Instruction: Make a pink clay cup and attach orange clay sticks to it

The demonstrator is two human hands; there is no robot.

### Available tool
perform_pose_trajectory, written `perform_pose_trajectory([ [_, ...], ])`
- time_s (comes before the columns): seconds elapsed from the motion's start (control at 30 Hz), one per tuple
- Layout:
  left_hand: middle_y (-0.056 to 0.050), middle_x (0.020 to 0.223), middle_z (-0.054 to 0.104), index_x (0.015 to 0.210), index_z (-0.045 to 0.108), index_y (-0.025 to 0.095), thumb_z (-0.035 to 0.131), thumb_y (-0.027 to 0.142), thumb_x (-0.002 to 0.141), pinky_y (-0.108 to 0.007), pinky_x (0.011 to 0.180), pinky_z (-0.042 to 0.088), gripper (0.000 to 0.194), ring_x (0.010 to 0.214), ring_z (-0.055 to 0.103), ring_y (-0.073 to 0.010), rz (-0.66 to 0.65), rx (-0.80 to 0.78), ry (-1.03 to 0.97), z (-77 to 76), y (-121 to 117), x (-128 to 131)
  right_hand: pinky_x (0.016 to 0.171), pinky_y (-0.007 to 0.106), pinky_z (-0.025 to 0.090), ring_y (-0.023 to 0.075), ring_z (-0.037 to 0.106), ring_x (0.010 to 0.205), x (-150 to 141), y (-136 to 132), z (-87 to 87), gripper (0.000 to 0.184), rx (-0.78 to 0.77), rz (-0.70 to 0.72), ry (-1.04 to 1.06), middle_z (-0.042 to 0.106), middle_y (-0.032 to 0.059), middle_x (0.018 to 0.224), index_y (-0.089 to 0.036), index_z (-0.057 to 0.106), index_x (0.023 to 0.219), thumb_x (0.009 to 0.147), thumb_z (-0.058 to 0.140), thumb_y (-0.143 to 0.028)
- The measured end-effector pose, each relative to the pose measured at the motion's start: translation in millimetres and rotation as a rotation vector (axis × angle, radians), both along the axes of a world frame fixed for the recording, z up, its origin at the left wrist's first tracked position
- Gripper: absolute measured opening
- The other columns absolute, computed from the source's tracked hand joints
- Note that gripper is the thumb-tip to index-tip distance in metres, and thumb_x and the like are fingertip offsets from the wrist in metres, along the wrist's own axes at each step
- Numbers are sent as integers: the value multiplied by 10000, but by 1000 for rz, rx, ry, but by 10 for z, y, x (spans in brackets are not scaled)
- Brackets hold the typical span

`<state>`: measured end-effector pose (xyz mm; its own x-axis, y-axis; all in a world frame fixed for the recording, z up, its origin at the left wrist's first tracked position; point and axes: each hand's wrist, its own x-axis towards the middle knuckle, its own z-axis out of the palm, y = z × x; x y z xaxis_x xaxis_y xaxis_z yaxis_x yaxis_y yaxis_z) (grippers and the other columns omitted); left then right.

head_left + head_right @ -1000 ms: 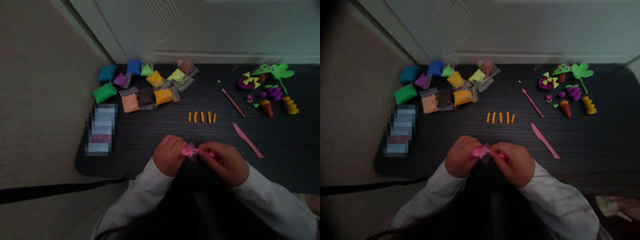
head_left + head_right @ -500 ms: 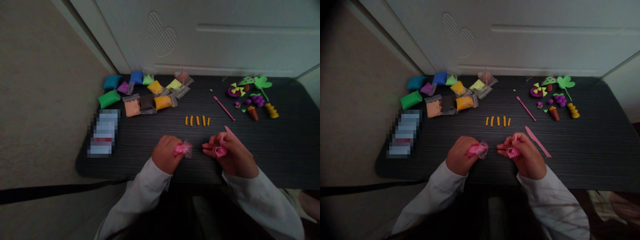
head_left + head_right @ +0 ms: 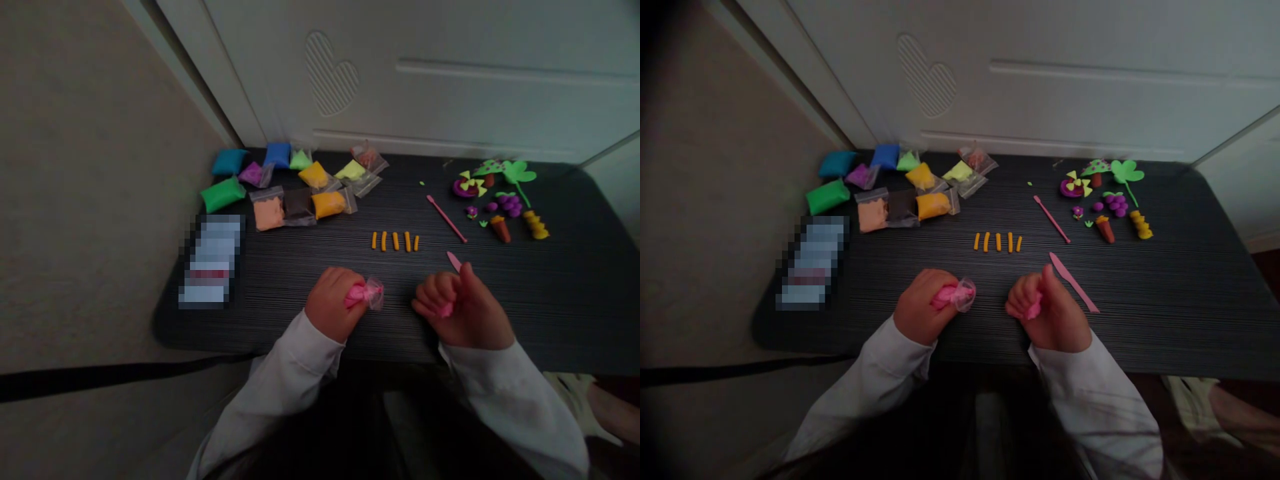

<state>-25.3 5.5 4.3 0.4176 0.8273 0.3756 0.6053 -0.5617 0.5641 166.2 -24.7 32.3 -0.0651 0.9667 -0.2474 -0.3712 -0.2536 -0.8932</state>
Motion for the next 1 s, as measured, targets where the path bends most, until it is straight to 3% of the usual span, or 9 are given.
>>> perform_pose_trajectory([
  [0.07, -20, 717, 610, 751, 548, 163, 599, 174, 691, -301, 704, 440, 80, 712, 537, -158, 1, 4, -9, 3, -2, -1, 367, 216, 240, 84, 190, 379, -6, 4, -16, 482, -5, -18, 60, 175, -61, 433, -194, 210, 474, 846, 306, -486],
  [0.17, -20, 717, 615, 758, 546, 164, 601, 171, 689, -296, 691, 445, 89, 705, 542, -155, 5, 13, -29, 11, -2, -5, 355, 197, 206, 70, 169, 367, -33, -3, -41, 432, -12, -66, 129, 191, -72, 461, -200, 263, 522, 844, 332, -480],
  [0.27, -15, 708, 615, 755, 540, 170, 585, 184, 706, -285, 671, 447, 67, 700, 546, -150, 10, 8, -38, 20, -3, -7, 406, 199, 329, 58, 365, 455, -62, -23, -36, 258, 13, -97, 24, 352, -56, 627, -224, 404, 673, 724, 576, -410],
  [0.37, -14, 705, 616, 755, 541, 172, 572, 213, 723, -281, 663, 449, 61, 699, 552, -147, 18, 3, -48, 25, -3, -9, 544, 224, 455, 99, 551, 695, -76, -63, -17, 301, 35, -75, -127, 492, -9, 886, -247, 461, 809, 616, 693, -263],
  [0.43, -18, 706, 618, 757, 547, 168, 575, 226, 724, -282, 662, 451, 73, 696, 553, -147, 23, 4, -59, 26, -2, -10, 537, 236, 474, 126, 591, 746, -77, -100, -20, 286, 27, -6, -159, 541, 24, 988, -258, 466, 926, 696, 630, -304],
  [0.53, -25, 693, 613, 751, 558, 156, 585, 235, 720, -287, 655, 455, 89, 679, 553, -149, 23, 2, -79, 32, 0, -14, 370, 201, 368, 76, 512, 478, -66, -158, -54, 212, 51, 76, -226, 588, 3, 809, -245, 448, 1004, 833, 454, -370],
  [0.67, -31, 719, 615, 777, 576, 149, 591, 248, 726, -279, 649, 463, 112, 693, 571, -146, 49, -59, -97, 54, -7, -27, 423, 207, 354, 78, 436, 460, -23, -193, -95, 195, 218, 105, -659, 479, -40, 571, -210, 504, 891, 885, 356, -337],
  [0.87, -25, 802, 625, 861, 555, 172, 688, 362, 636, -283, 679, 482, 323, 751, 596, -153, 85, -110, -178, 53, -25, -33, 790, 391, 432, 222, 531, 940, -11, -129, -185, 264, 608, 208, -1327, 585, 104, 1030, -188, 540, 1070, 832, 435, -233],
  [1.0, -17, 826, 614, 887, 516, 174, 625, 180, 673, -263, 694, 487, 240, 762, 596, -137, 98, -86, -149, 39, -33, -19, 836, 472, 375, 286, 457, 1085, -36, -116, -241, 338, 680, 271, -1539, 510, 110, 1210, -242, 533, 1142, 811, 470, -219],
])
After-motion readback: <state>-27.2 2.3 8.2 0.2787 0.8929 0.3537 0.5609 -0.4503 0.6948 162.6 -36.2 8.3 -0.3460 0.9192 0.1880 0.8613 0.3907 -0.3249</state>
